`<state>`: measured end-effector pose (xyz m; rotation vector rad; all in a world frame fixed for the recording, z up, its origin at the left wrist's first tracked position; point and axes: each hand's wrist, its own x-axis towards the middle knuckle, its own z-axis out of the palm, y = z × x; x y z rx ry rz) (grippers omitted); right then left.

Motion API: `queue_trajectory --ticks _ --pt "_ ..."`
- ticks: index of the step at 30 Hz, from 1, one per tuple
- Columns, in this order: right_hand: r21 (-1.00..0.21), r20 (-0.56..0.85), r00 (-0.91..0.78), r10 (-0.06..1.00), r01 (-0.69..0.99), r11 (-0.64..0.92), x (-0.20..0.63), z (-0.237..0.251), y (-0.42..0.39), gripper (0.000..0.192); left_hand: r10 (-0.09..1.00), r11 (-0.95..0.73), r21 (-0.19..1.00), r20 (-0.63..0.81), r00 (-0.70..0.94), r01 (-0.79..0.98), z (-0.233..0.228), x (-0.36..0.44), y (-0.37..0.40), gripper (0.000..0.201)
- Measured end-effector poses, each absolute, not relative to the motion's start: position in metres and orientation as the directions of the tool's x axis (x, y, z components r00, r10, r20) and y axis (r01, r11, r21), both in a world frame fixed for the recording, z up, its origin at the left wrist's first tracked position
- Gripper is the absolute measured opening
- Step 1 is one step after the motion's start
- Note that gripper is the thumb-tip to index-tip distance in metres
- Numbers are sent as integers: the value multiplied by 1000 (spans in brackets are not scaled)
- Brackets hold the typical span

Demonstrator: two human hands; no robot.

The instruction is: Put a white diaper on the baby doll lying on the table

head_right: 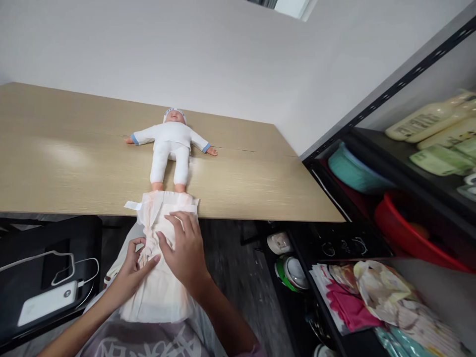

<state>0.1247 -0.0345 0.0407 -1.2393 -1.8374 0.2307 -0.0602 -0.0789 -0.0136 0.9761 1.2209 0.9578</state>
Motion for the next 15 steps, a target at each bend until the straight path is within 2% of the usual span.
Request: queue_trajectory --ticks 3,8,11,15 --pt "-541 540 -212 814 654 529 114 48 -6 37 959 266 963 -260 110 -38 -15 -62 -83 70" --pt "-548 493 -149 857 712 439 147 36 12 33 944 319 943 -307 125 -98 -17 -65 -85 74" --pt "-562 416 -162 895 728 392 177 23 13 30 943 327 938 -317 102 -114 -19 -66 -85 77" --pt "-551 398 -176 900 739 388 193 10 23 27 943 329 936 -318 101 -123 -21 -66 -86 80"
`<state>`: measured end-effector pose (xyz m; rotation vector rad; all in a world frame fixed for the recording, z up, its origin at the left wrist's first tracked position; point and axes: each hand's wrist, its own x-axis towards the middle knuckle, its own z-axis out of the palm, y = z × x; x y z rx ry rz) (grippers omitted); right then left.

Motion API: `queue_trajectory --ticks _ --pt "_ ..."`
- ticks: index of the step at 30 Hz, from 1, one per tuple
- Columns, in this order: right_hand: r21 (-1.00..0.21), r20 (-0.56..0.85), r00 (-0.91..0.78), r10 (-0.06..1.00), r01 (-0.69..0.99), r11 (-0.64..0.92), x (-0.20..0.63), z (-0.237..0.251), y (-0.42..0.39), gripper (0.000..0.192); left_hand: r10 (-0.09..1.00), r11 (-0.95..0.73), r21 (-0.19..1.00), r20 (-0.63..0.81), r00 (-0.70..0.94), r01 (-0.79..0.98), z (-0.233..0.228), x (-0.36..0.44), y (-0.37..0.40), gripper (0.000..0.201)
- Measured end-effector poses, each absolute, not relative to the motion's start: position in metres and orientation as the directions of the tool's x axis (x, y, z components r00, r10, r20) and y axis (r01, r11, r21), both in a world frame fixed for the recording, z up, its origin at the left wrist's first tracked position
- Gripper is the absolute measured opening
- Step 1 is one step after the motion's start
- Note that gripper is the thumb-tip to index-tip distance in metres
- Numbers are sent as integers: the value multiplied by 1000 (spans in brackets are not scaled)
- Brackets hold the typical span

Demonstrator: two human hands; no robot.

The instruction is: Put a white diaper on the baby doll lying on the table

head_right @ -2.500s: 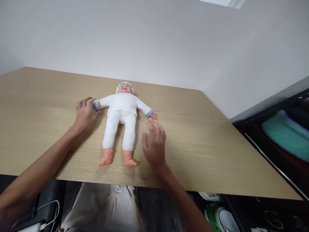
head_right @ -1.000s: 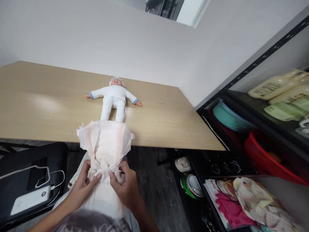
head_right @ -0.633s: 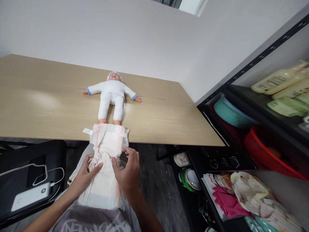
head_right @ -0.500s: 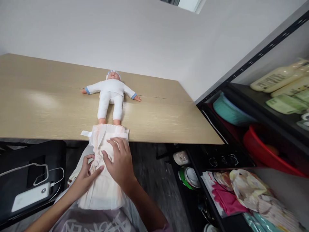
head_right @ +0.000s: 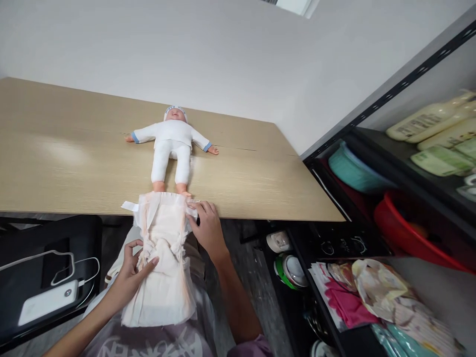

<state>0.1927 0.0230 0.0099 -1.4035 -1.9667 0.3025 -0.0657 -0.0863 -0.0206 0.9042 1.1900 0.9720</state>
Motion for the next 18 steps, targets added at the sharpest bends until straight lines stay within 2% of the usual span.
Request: queue_trajectory --ticks 2,5,8,10,12,15,18 --pt "-572 404 -171 899 719 394 192 6 30 23 945 322 938 -311 100 -130 -21 -66 -88 79" --pt "-702 379 -85 921 623 346 194 0 40 20 940 337 933 -326 101 -124 -22 -67 -89 80" --pt "-820 315 95 944 528 221 204 -7 48 34 932 360 925 -351 96 -119 -23 -68 -90 80" --pt "-849 293 186 938 502 165 213 -10 50 40 930 367 922 -358 87 -124 -23 -69 -91 80" --pt "-837 327 272 905 528 144 216 -9 48 39 930 368 921 -360 79 -130 -23 -70 -91 80" --pt "-720 490 320 811 673 169 199 6 34 33 930 365 923 -358 82 -123 -25 -67 -91 78" --pt "-585 556 60 829 737 338 157 25 16 33 936 348 930 -339 92 -120 -29 -62 -95 73"
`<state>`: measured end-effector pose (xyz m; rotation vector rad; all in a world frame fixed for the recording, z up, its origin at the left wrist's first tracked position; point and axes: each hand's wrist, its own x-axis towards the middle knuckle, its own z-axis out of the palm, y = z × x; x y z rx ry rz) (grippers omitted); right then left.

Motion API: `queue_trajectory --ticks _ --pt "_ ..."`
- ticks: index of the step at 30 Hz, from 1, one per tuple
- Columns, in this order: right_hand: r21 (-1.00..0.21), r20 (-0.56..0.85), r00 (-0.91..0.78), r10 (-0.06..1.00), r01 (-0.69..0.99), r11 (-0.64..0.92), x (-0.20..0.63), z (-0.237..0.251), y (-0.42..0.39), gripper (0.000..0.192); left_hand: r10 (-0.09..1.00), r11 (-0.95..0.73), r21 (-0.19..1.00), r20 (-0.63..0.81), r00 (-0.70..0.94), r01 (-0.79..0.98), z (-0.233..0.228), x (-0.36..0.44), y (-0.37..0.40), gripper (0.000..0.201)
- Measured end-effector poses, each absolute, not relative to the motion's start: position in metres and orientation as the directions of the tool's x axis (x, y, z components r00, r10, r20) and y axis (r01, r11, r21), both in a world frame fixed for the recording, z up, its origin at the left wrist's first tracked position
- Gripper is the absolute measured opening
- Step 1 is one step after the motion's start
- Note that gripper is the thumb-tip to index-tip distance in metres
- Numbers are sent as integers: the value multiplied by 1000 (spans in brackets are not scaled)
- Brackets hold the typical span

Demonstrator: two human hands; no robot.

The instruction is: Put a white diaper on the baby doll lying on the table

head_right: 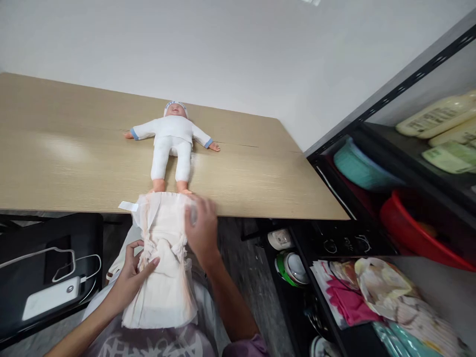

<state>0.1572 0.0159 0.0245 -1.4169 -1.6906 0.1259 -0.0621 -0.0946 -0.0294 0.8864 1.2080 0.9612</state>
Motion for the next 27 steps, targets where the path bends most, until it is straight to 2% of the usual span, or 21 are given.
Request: queue_trajectory --ticks 2,4,7,11,14,18,20,23,25,27 --pt "-526 498 -158 853 727 442 128 29 10 44 946 322 939 -315 77 -119 -33 -60 -99 71" --pt "-483 409 -270 872 746 458 108 24 10 58 954 295 953 -290 73 -64 -36 -65 -103 70" --pt "-436 315 -310 897 793 426 97 6 17 68 943 214 966 -243 227 147 -34 -85 -100 66" --pt "-396 295 -321 900 816 421 99 -9 21 68 894 -96 925 -82 440 368 -3 -122 -64 51" --pt "-391 282 -312 907 826 405 97 -8 22 64 829 -378 767 31 559 519 38 -137 -15 28" --pt "-375 265 -320 910 835 403 95 -6 24 64 681 -708 480 271 680 518 83 -129 66 28" --pt "-364 263 -322 909 840 403 94 -6 25 64 589 -808 292 345 731 513 91 -117 108 37" --pt "-356 254 -326 911 844 401 95 -5 27 64 515 -851 48 261 816 522 93 -98 165 75" --pt "-355 248 -328 912 845 400 95 -5 27 65 460 -883 -36 128 879 467 95 -86 192 103" --pt "-355 249 -330 910 844 403 96 -4 26 67 392 -918 -64 9 920 392 99 -75 208 122"
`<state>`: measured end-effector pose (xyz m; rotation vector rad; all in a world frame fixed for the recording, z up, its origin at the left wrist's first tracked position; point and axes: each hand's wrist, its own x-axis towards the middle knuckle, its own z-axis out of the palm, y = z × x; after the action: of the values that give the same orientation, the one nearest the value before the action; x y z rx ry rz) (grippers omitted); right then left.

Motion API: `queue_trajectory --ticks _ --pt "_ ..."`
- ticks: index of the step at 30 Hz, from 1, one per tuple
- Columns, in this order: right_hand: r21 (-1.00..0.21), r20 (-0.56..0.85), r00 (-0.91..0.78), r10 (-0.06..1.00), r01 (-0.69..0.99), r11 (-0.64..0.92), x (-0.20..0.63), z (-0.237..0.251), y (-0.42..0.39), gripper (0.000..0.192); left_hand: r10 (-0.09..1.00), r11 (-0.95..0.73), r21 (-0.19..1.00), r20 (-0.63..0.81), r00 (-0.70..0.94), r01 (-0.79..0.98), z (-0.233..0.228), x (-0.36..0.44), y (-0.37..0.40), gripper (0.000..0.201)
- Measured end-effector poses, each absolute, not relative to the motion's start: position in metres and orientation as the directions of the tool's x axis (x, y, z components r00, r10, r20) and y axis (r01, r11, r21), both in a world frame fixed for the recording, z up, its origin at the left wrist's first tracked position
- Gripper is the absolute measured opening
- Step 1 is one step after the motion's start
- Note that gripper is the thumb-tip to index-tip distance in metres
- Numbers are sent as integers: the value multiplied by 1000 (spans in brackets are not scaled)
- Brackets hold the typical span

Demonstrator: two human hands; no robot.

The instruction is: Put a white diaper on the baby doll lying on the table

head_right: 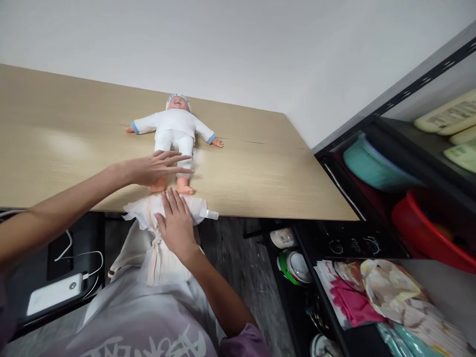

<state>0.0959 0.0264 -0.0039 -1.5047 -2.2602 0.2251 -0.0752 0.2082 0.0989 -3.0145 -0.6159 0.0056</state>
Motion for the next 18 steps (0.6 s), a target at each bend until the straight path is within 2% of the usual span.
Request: queue_trajectory --ticks 2,8,12,16,18 --pt "-358 250 -329 910 842 403 96 -4 26 68 351 -935 -69 -69 934 347 105 -67 217 129" --pt "-391 265 -315 911 829 400 96 -7 26 69 325 -946 -43 -179 929 322 105 -71 228 127" --pt "-401 268 -319 909 821 406 97 -9 27 68 326 -943 19 -155 933 333 94 -88 227 122" --pt "-419 255 -326 911 811 407 99 -7 27 67 325 -946 -28 -97 941 324 84 -94 215 127" --pt "-424 251 -326 911 809 406 99 -6 26 67 320 -947 -44 -17 947 319 79 -93 211 121"
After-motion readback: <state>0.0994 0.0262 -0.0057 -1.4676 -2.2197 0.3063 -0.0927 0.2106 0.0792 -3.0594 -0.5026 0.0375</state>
